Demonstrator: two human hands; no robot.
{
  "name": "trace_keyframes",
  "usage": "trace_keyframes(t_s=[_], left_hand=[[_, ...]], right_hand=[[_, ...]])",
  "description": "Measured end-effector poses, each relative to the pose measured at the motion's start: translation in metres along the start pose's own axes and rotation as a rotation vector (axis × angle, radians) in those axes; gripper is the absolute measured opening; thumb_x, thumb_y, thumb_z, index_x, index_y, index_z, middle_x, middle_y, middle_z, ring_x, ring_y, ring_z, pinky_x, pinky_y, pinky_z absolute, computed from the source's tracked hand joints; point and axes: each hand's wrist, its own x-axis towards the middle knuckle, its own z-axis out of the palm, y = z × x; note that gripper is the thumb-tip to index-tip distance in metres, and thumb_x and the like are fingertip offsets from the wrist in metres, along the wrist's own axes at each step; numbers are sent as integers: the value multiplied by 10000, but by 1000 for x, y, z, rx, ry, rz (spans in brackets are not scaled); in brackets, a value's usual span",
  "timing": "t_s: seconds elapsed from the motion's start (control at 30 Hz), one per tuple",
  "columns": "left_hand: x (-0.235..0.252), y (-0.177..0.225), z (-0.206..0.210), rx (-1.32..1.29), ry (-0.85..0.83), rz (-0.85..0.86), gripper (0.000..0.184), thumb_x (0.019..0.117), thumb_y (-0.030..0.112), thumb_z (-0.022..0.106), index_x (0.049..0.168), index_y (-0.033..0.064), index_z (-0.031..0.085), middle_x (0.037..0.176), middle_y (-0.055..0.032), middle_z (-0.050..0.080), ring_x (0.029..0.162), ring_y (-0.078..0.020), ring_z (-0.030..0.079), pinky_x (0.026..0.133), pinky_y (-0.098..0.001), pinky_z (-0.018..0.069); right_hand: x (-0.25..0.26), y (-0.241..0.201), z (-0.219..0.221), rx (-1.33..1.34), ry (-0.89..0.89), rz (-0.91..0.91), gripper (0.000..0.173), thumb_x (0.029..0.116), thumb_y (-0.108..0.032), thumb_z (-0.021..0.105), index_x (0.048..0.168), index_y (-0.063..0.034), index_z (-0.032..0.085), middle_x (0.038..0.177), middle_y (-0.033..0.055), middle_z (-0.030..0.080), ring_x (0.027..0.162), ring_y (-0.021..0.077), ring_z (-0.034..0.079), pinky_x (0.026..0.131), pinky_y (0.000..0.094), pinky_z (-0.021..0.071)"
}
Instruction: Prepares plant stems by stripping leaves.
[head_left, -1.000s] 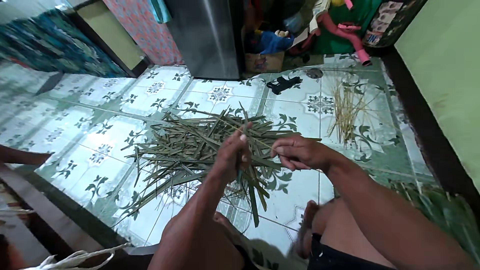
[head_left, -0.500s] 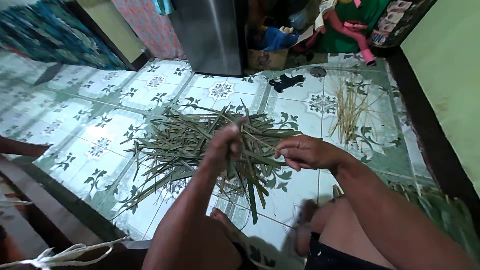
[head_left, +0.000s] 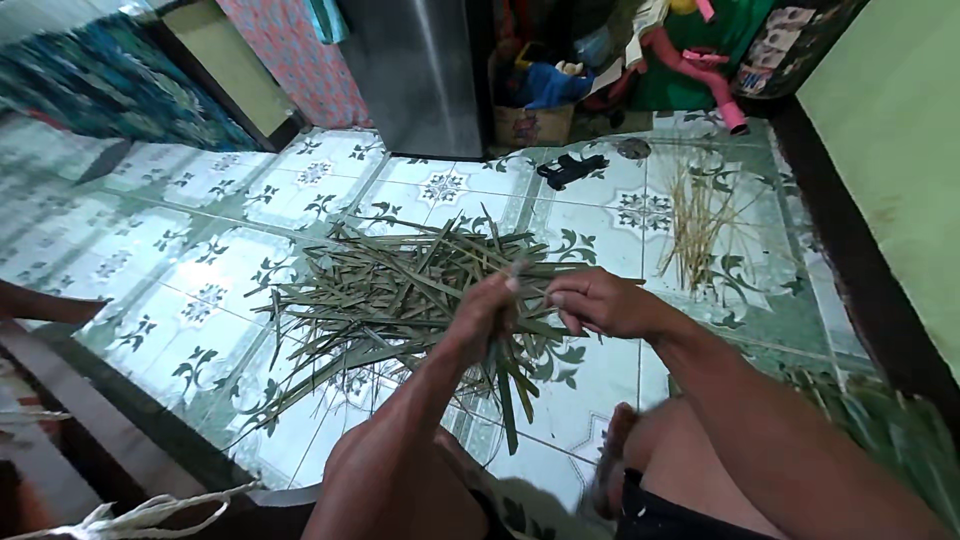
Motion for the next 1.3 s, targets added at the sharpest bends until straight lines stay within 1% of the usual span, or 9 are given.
trace_keyframes(t_s=[0.17,0.33,0.47,0.6,0.73,0.87,1.07,1.2,1.3], left_hand=[[1,-6,2,36,-86,-73,438,1044,225,437,1447,62,491,605,50,516,451,-33,471,428,-180,424],[6,3,-22,-105,22,2,469,1069,312,421,1496,119,450,567,63,494,425,-30,480,420,-179,445],[0,-3,-2,-2,-40,-68,438,1040,241,439,1440,74,506,586,57,513,444,-34,474,429,-185,431],[5,10,-32,-165,38,30,474,1058,353,451,1492,162,460,557,75,473,414,-23,467,415,-176,441],[3,-1,-3,-12,-34,-84,370,1046,239,430,1376,92,514,595,53,511,452,-37,480,434,-188,433],[6,10,-20,-126,23,-15,454,1071,282,417,1498,137,468,573,62,488,419,-27,462,411,-173,428],[1,7,-14,-105,1,-14,455,1046,280,443,1458,96,500,567,69,503,427,-23,475,424,-177,440],[3,19,-42,-240,51,80,474,1056,394,467,1494,210,454,527,79,455,396,-25,463,403,-179,440],[-2,10,-22,-177,-41,-13,506,1024,330,499,1498,156,457,547,73,484,417,-24,477,418,-179,444]], right_hand=[[1,2,1,-48,21,-6,275,1087,-183,422,1003,-58,653,638,-82,563,482,-20,424,463,165,362],[1,3,-2,-81,19,-17,319,1101,-202,415,1186,-39,676,642,-80,560,498,-15,427,488,168,383],[5,3,0,-110,25,-39,284,1093,-198,425,1021,-60,663,643,-82,552,512,-18,435,502,168,383],[2,1,-4,-121,20,-23,324,1103,-203,411,1191,-47,681,654,-78,567,509,-21,435,500,169,392],[8,3,3,-171,127,-52,289,1082,-213,457,993,-65,688,675,-76,593,536,-23,461,520,179,402],[5,-1,3,-189,151,-51,302,1084,-212,474,1175,-63,720,711,-76,623,578,-31,497,573,165,441],[4,1,2,-187,141,-72,303,1083,-204,469,1175,-57,717,697,-83,611,573,-38,489,571,161,438],[3,4,0,-171,106,-92,311,1086,-201,455,1186,-60,713,687,-86,603,559,-35,473,551,158,422],[2,5,-1,-175,104,-107,308,1082,-199,459,1183,-61,716,689,-90,605,566,-39,483,561,153,431]])
